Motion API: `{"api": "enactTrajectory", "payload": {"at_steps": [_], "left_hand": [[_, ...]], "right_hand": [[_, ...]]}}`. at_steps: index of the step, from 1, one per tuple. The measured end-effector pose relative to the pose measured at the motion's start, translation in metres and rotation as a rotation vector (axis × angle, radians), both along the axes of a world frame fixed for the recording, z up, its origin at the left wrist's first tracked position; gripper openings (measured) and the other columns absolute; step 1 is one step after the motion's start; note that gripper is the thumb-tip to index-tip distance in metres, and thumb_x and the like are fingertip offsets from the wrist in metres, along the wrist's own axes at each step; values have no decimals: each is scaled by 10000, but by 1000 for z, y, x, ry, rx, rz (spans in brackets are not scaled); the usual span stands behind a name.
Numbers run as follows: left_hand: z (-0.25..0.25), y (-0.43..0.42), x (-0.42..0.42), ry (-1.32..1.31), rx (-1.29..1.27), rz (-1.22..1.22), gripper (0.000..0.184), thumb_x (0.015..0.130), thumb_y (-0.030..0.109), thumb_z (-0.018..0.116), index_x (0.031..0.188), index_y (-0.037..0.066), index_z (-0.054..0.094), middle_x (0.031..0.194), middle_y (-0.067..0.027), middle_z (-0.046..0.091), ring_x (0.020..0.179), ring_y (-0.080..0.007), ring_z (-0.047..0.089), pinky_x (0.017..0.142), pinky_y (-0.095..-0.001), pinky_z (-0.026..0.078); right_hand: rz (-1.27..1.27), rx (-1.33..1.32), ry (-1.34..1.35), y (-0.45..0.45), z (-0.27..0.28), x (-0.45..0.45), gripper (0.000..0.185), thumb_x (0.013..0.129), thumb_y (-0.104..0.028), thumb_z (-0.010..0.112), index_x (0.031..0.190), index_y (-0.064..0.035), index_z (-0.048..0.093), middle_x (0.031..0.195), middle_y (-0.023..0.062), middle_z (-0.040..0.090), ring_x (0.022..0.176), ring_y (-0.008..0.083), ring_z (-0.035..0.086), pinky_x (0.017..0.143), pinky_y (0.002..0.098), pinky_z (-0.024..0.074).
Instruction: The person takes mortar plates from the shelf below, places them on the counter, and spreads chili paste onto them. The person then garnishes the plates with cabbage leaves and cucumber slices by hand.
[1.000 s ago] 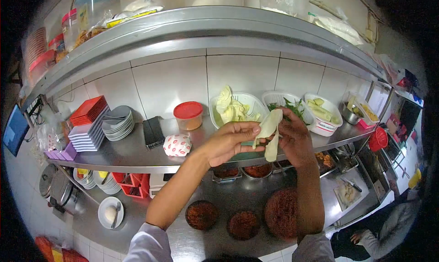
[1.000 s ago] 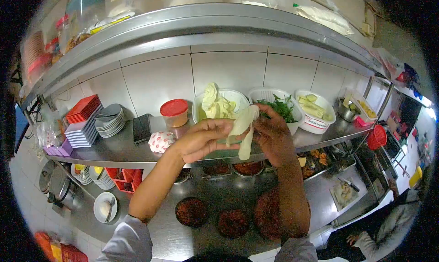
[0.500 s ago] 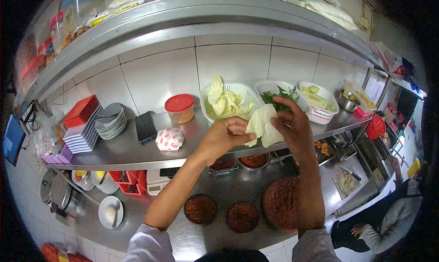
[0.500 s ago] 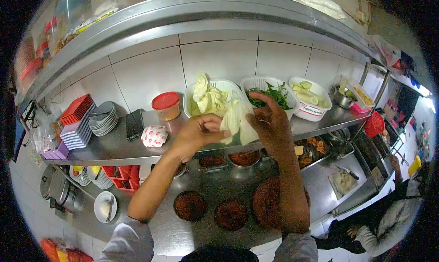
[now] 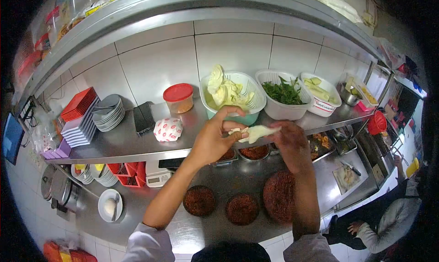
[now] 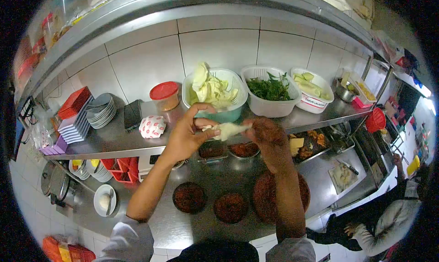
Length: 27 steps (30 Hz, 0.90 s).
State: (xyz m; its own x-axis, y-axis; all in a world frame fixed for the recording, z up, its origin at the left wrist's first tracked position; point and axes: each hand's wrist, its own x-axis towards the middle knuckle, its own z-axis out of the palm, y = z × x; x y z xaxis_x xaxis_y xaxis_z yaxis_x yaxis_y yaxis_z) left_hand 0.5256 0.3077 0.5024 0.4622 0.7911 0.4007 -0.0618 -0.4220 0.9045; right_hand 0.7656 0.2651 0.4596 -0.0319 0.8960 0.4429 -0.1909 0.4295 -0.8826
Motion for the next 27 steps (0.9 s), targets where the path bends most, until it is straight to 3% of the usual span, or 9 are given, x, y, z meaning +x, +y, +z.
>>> {"api": "enactTrajectory", "payload": {"at_steps": [2,5,8,12,15,18,19,20,27], "left_hand": [[8,0,-4,33,-13,-73,144,881,-24,730,979,64,671,973,-66,742,996,-135,666,950,-341,490],[-6,24,-10,129,508,-258,187,837,-81,666,918,74,732,1064,-44,761,1237,-215,607,1117,-434,397],[-11,18,-5,118,592,-315,230,763,-127,646,811,79,738,1101,-12,751,1366,-272,495,1191,-482,300],[-36,16,-3,-42,413,-393,131,851,37,728,739,91,768,1380,-140,604,1427,-335,419,1183,-472,331],[-62,17,-8,-27,286,-417,184,865,8,704,1011,95,776,1456,-146,532,1379,-294,483,1111,-422,435],[-88,-5,-7,-150,-228,-244,393,953,45,633,1342,97,616,1416,-130,562,1308,-234,550,1034,-366,506],[-99,-13,-11,-229,-559,-266,502,1034,139,551,1510,78,405,1380,-112,589,1223,-191,601,1013,-340,511],[-112,-23,-14,-238,-676,-274,468,1056,255,527,1476,57,463,1343,-103,618,1208,-190,607,1017,-320,491],[-227,-65,-1,-75,-727,9,437,922,102,743,1336,25,624,1173,-85,718,1036,-141,644,953,-298,492]], "right_hand": [[301,42,370,-2,-11,1,314,1023,-255,614,1206,0,626,1210,125,652,1066,187,631,950,342,515],[20,-208,152,-16,5,-25,398,1066,-362,524,1241,-15,612,1261,142,636,1082,204,634,956,334,518],[-61,-101,-315,-14,-29,-22,574,1032,-421,572,1418,-4,494,1276,105,626,1159,193,610,961,339,505],[74,-249,-84,-23,-38,-26,455,990,-318,640,1327,-15,609,1102,77,707,900,125,634,786,302,527],[4,-263,-186,-37,-29,-33,348,944,-179,690,1251,-17,671,1013,53,745,827,111,652,751,284,538],[-180,-300,-143,-48,-35,-45,319,892,-77,718,1187,39,682,959,82,740,908,133,669,837,271,521],[-213,-303,-154,-48,-44,-43,301,895,-81,717,1177,22,694,982,82,745,912,131,675,830,273,531],[-245,-310,-165,-47,-58,-39,283,898,-84,716,1166,4,706,1005,82,750,916,130,681,822,274,541],[-248,-521,-272,-67,-166,-29,428,890,-83,757,1300,-73,633,1163,101,707,1043,167,659,852,306,554]]}}
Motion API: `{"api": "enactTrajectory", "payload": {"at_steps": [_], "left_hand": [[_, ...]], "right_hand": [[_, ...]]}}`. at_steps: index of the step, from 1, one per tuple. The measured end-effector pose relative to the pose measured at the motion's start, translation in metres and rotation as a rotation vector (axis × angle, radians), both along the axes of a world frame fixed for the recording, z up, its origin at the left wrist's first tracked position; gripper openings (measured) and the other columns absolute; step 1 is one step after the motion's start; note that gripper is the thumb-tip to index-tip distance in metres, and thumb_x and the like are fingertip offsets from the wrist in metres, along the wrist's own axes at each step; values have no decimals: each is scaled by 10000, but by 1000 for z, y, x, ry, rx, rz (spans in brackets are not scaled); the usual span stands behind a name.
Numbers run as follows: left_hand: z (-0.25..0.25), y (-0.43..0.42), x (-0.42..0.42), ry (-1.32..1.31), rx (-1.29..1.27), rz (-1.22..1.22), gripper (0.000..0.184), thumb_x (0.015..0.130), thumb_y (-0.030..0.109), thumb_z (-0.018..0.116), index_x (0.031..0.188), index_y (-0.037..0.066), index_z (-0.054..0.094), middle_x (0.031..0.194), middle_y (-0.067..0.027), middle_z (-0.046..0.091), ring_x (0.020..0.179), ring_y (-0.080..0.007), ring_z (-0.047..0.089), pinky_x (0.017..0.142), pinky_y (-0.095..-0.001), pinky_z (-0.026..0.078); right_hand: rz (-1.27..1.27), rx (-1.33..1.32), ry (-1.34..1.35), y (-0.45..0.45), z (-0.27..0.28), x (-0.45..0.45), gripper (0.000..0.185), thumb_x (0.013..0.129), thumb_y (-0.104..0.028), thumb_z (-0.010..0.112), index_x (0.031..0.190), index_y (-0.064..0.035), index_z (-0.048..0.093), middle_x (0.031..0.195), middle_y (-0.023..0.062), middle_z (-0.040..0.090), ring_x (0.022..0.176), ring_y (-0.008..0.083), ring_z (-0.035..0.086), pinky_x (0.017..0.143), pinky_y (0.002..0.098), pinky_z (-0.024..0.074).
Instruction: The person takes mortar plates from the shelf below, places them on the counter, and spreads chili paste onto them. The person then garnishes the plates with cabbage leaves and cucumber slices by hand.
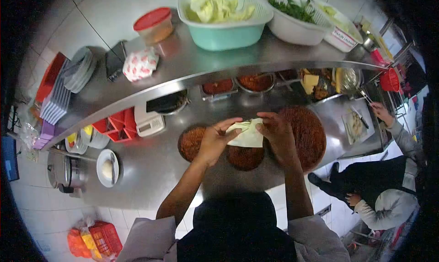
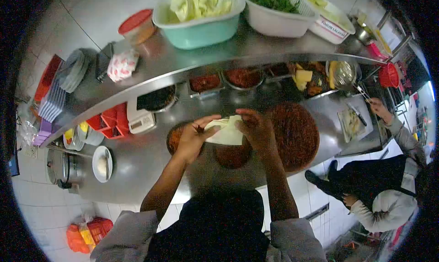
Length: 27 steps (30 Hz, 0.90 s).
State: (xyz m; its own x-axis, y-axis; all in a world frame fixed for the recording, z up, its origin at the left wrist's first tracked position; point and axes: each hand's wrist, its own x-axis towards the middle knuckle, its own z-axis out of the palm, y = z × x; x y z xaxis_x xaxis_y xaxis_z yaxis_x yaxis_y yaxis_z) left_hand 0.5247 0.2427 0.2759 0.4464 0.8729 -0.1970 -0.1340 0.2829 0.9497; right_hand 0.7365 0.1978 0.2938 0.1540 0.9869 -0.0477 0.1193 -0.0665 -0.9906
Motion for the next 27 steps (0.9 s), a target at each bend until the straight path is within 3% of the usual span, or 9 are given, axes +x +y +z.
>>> {"api": "enactTrajectory", "payload": {"at_steps": [1,4,8,11,13,17,22,27], "left_hand": [[-9,-4,-1,-51,-39,7,434,920,109,746,1329,25,629,1158,-83,724,1021,-138,649,947,-297,494],[-33,-8,0,57,-59,-7,358,929,145,744,1262,28,677,1105,-72,739,990,-131,661,922,-295,505],[-82,-5,-1,67,-126,-9,351,931,183,747,1245,36,691,1089,-75,744,970,-145,674,905,-309,520],[-93,-3,-4,273,-118,-81,361,924,210,758,1230,28,697,1077,-87,747,935,-160,693,866,-315,544],[-95,-6,-4,156,-242,-45,385,926,212,755,1245,5,690,1076,-96,742,938,-152,690,841,-294,542],[-93,-7,-1,77,-343,-29,377,931,198,748,1242,-7,694,1069,-102,740,925,-151,692,823,-289,546],[-96,-9,2,128,-223,-62,372,944,183,722,1281,30,687,1038,-82,749,892,-147,695,817,-288,546],[-109,0,2,296,-74,-146,374,949,192,700,1314,109,685,1016,-50,758,869,-118,687,793,-281,537]], "right_hand": [[11,-19,-71,-4,-6,-1,452,892,-89,762,1320,-76,617,1186,104,696,1062,175,653,855,310,555],[16,-67,203,-9,-44,-6,496,894,-88,741,1362,-67,578,1193,154,672,1093,199,638,949,333,523],[-1,-186,170,-13,-77,3,515,874,-100,766,1356,-83,585,1235,127,658,1139,220,624,935,365,539],[-7,-218,130,-14,-79,5,515,881,-119,755,1364,-81,580,1262,129,645,1164,231,614,972,381,522],[-18,-173,-40,-15,-75,3,500,890,-132,748,1359,-79,583,1262,125,646,1161,231,615,984,381,514],[-12,-171,183,-14,-98,6,485,885,-127,757,1338,-66,596,1234,117,662,1161,235,613,977,378,516],[-32,-192,162,-13,-102,7,475,874,-100,772,1320,-56,613,1258,121,658,1167,235,616,973,369,522],[106,-106,-81,-6,-111,17,442,886,-113,772,1300,-63,627,1251,102,665,1153,232,634,972,361,525]]}}
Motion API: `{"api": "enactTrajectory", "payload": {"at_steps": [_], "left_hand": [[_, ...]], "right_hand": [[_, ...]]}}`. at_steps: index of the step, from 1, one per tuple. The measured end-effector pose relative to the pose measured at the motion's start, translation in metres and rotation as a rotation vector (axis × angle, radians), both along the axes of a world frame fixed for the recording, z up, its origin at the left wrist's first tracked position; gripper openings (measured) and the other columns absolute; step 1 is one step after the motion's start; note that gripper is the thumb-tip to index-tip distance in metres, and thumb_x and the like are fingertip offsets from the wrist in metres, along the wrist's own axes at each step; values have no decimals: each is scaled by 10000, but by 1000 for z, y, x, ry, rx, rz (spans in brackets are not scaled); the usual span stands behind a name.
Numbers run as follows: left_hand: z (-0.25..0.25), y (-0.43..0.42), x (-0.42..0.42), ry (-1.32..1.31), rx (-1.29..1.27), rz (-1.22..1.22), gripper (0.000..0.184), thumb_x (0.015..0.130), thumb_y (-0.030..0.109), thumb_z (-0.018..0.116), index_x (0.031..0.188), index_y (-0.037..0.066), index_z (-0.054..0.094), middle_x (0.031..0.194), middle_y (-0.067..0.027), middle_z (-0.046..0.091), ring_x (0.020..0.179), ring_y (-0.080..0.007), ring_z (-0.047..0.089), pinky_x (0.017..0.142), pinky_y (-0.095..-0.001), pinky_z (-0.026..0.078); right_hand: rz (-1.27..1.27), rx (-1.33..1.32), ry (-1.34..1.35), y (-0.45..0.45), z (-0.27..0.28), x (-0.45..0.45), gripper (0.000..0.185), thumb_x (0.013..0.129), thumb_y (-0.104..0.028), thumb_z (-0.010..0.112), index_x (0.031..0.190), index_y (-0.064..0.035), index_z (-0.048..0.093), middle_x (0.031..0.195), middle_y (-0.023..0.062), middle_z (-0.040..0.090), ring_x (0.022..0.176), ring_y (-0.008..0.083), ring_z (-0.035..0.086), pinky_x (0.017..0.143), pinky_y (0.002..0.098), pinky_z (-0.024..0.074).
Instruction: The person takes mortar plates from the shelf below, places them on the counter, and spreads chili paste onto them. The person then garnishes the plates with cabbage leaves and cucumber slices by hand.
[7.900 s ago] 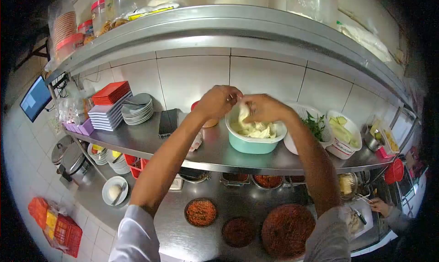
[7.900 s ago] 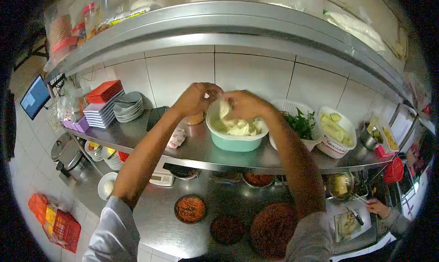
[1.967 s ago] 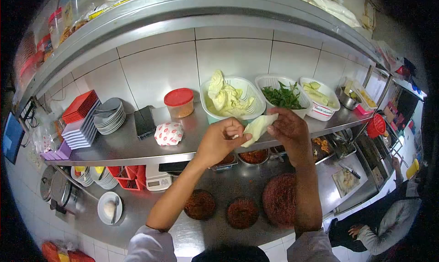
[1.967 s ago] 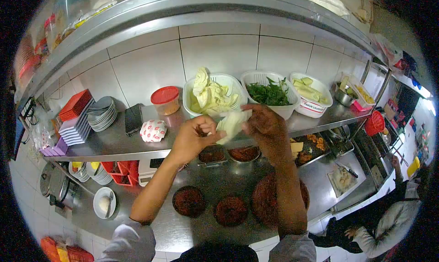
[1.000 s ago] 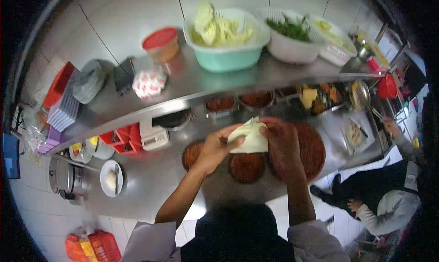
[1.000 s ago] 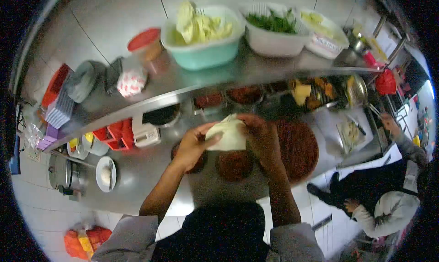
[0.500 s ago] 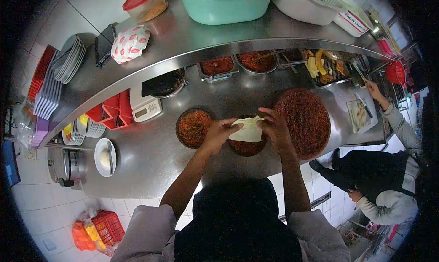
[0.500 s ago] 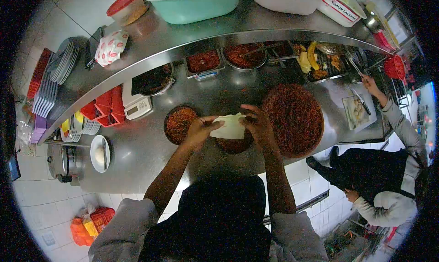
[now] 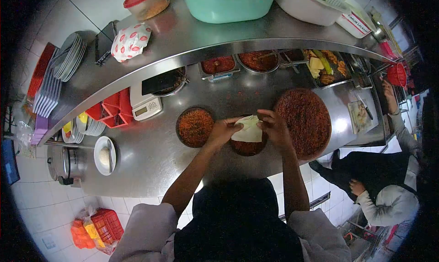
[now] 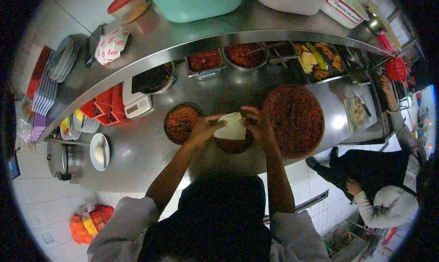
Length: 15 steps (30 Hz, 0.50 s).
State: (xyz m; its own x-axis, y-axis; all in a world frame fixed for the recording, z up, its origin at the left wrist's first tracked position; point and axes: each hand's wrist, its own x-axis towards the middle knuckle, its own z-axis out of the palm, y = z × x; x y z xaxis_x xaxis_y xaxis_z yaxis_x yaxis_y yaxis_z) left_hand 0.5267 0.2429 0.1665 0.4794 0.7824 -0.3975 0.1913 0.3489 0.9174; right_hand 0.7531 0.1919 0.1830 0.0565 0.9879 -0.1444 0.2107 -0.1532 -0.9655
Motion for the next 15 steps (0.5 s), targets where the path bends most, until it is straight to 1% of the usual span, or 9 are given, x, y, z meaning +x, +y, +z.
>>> {"api": "enactTrajectory", "payload": {"at_steps": [1,2,4,5,7,8,10,13,15], "left_hand": [[4,1,1,74,18,-10,375,949,197,699,1316,123,686,1015,-50,759,865,-115,687,789,-280,536],[7,2,1,148,37,-19,376,948,203,698,1318,138,687,1013,-49,761,860,-111,686,785,-280,535],[-13,3,0,146,71,-16,380,943,216,701,1317,156,689,1013,-58,763,853,-117,691,784,-290,539],[-23,4,0,146,87,-15,382,940,222,703,1317,165,690,1012,-63,764,849,-119,693,783,-296,541],[-8,3,1,208,102,-27,388,938,236,706,1320,173,689,1011,-70,765,853,-132,700,785,-306,545],[-3,2,2,240,109,-34,391,937,243,707,1322,177,688,1010,-74,766,854,-138,703,785,-311,547],[-7,1,1,237,159,-49,396,936,257,712,1322,173,687,1004,-76,766,859,-143,707,786,-316,550],[-14,1,1,194,186,-70,388,934,285,722,1300,157,699,1010,-75,766,871,-153,711,795,-314,550],[-14,3,2,173,202,-57,372,930,304,729,1262,136,715,1017,-85,764,881,-157,714,809,-313,548]], "right_hand": [[50,56,-51,1,-6,3,440,886,-120,774,1297,-65,628,1252,99,665,1154,232,635,969,362,527],[39,36,-25,2,-12,4,435,884,-121,777,1291,-66,632,1248,99,668,1154,227,637,964,363,531],[15,-6,28,1,-17,4,425,881,-124,782,1277,-67,640,1241,99,675,1153,218,639,955,365,538],[10,-28,115,0,-21,4,423,877,-121,785,1272,-67,644,1238,99,678,1151,214,641,947,364,543],[-1,-74,289,-1,-27,4,418,871,-117,790,1262,-67,650,1232,98,685,1146,205,645,932,364,552],[-27,-62,230,-2,-31,4,403,871,-111,789,1249,-64,657,1208,96,695,1125,202,653,918,361,555],[-79,-40,113,-3,-23,-3,373,871,-100,785,1223,-59,670,1160,92,715,1083,195,670,891,355,562],[-134,-100,-12,-3,-12,-6,338,860,-90,788,1182,-56,690,1087,86,734,1008,195,694,849,352,567],[-158,-59,53,0,-29,-4,301,867,-110,784,1151,-51,703,1050,89,741,971,190,702,835,350,568]]}}
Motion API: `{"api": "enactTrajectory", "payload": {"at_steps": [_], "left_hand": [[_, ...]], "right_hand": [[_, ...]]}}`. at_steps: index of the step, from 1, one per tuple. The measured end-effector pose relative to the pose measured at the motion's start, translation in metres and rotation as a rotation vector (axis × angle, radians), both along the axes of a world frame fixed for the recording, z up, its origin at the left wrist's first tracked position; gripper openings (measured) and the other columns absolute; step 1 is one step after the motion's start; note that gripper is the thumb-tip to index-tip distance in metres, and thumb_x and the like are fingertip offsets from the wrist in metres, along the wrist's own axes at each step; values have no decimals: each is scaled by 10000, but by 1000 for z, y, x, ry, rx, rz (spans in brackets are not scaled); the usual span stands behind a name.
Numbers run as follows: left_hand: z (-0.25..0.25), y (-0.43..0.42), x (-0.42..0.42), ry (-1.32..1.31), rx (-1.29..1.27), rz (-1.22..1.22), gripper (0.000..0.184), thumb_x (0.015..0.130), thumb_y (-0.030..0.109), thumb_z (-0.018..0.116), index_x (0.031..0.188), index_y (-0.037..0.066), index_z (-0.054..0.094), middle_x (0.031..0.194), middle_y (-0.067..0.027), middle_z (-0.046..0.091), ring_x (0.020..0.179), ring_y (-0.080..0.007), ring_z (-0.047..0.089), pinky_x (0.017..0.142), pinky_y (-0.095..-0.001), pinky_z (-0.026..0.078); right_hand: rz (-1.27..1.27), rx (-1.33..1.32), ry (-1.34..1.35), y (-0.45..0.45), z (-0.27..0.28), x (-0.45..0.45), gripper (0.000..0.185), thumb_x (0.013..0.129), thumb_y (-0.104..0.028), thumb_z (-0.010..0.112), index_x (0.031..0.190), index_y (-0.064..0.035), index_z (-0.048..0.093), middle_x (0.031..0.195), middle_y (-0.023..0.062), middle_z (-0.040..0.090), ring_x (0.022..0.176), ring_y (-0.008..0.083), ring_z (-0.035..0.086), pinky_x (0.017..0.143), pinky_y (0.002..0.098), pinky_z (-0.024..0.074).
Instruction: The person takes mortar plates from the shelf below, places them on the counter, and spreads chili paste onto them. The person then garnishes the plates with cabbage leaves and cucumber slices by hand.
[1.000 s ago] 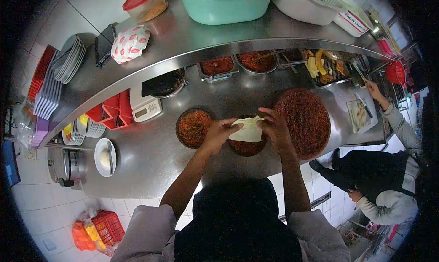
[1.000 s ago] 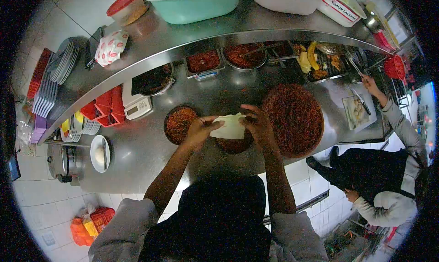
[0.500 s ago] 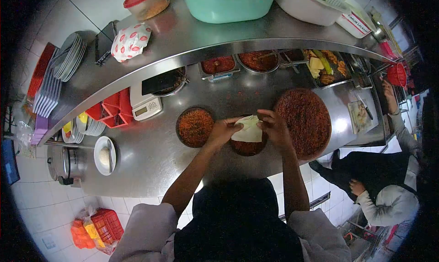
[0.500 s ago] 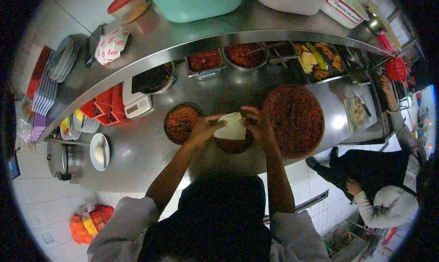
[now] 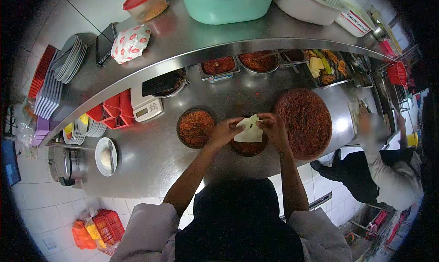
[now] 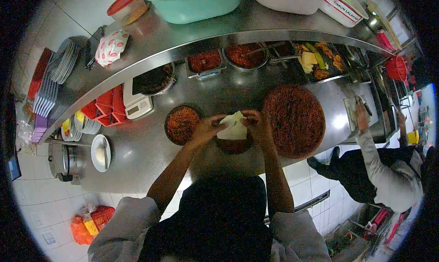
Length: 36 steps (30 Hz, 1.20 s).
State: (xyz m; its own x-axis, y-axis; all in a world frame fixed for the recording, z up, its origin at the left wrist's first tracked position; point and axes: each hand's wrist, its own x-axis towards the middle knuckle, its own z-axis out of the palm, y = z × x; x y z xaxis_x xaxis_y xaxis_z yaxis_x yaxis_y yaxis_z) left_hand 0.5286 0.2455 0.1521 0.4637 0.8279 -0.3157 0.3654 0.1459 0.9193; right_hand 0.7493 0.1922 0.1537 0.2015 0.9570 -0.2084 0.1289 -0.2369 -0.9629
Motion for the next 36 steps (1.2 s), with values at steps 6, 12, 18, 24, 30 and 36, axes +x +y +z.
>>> {"api": "enactTrajectory", "payload": {"at_steps": [6,12,18,24,30,36], "left_hand": [[-15,13,4,225,234,-13,350,918,361,737,1106,66,759,1038,-154,750,936,-232,725,869,-365,544],[-42,20,11,251,255,-21,403,914,420,724,1101,64,761,1086,-150,743,987,-306,716,899,-423,539],[-36,21,11,112,24,-25,394,939,367,714,1142,30,723,1156,-143,714,1009,-277,708,906,-407,568],[-13,2,21,-464,-443,324,308,992,163,654,1261,16,617,1163,-134,663,1048,-249,684,955,-396,587],[-28,-11,31,-630,-501,252,443,977,181,688,1337,-28,536,1257,-151,616,1129,-243,651,950,-354,603],[-2,6,12,-620,-408,235,457,936,61,709,1359,36,538,1183,-106,644,1145,-251,643,980,-393,580]], "right_hand": [[65,159,-274,12,-24,10,285,903,-175,763,1133,-16,706,1027,136,743,945,216,711,834,363,569],[35,211,-426,14,-34,8,278,911,-159,755,1138,-4,708,1020,139,748,961,220,717,839,375,575],[38,152,-151,16,-30,9,309,932,-170,742,1202,-38,670,1118,97,708,1033,195,655,865,353,551],[-305,183,290,-9,-12,-16,327,983,-227,689,1229,-17,651,1171,136,696,1108,200,645,996,368,496],[-168,50,-152,-9,6,-17,282,981,-179,675,1190,9,669,1089,113,727,1011,179,668,922,353,516],[92,105,-313,9,12,3,274,974,-174,654,1194,-13,676,1079,144,739,998,246,701,881,393,536]]}}
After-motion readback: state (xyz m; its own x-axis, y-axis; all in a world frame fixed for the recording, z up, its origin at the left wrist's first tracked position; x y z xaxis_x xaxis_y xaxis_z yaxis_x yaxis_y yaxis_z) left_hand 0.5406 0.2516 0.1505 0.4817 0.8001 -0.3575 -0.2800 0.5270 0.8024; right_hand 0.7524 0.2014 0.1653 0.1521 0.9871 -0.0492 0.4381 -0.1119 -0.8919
